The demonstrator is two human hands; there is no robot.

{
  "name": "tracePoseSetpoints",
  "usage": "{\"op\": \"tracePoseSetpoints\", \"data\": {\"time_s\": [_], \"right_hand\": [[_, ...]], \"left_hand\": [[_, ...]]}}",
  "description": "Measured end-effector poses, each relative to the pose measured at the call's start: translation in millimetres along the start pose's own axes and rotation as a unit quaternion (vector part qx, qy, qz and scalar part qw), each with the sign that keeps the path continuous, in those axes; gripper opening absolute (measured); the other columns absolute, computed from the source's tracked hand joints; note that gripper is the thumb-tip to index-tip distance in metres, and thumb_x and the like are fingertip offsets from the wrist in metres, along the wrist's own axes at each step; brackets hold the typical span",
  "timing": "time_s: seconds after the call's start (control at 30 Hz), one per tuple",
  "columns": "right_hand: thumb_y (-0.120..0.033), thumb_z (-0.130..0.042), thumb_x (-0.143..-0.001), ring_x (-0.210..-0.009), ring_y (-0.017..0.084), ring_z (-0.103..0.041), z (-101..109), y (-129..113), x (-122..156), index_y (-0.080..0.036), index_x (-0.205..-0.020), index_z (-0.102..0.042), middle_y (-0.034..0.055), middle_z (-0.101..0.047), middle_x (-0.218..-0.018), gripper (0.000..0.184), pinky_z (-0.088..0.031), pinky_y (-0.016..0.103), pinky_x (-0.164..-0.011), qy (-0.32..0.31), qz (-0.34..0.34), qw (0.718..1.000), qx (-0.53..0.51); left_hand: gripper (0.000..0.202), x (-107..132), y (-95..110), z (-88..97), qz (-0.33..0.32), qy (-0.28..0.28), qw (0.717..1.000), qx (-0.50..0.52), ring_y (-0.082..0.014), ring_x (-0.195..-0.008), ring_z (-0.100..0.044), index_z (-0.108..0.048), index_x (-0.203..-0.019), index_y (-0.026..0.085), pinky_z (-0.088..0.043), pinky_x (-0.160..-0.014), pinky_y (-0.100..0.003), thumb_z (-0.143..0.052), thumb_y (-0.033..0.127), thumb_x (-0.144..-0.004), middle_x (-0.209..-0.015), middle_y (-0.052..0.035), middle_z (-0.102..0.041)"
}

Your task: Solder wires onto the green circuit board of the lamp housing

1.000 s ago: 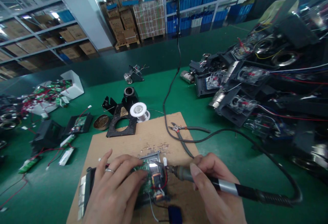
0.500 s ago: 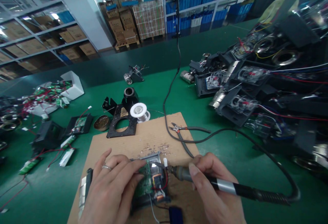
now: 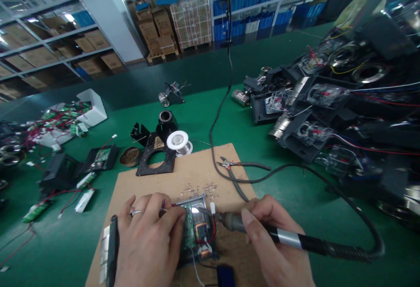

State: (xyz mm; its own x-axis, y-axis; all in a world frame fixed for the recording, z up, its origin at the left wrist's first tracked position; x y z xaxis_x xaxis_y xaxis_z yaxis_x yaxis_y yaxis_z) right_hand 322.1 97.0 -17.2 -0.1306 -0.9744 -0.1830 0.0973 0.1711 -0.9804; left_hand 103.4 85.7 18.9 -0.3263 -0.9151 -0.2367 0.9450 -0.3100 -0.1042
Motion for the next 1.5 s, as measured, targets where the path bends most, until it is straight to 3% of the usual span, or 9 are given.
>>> {"op": "tracePoseSetpoints", "data": {"time_s": [0.4,1.5], "right_hand": [[-0.027,-0.055,-0.095,-0.044,0.009,-0.041,-5,-6,0,-0.023,-0.064,-0.048,-0.0064,-0.043,-0.052,0.033,-0.036,0.017,-0.039,-0.006,-0.003,1.000,0.005],[-0.025,-0.055,-0.095,-0.046,0.008,-0.044,-10,1,0,-0.023,-0.067,-0.048,-0.0075,-0.045,-0.056,0.029,-0.039,0.016,-0.041,-0.044,0.016,0.998,0.033]], "left_hand": [[0.023,-3,6,-3.3,0.062,-0.026,0.998,-0.017,-0.0328,-0.096,-0.054,-0.072,-0.080,0.032,-0.033,-0.098,-0.062,-0.052,0.029,-0.092,-0.095,-0.0058,-0.067],[0.018,-1,9,-4.3,0.069,0.000,0.998,0.003,-0.0316,-0.100,-0.056,-0.071,-0.082,0.032,-0.028,-0.106,-0.062,-0.055,0.030,-0.092,-0.099,-0.0036,-0.068]]}}
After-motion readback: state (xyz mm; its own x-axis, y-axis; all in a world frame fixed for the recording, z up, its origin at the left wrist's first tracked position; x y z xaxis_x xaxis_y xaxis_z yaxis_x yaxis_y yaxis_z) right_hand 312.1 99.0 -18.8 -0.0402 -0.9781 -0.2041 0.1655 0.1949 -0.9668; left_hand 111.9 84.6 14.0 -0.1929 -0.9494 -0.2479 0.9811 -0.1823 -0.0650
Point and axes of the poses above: each hand's wrist, its own x-axis away from the middle knuckle, its own z-axis out of the back of the hand, y = z × x, the point moved 4 cm from there along -x, towards the middle knuckle
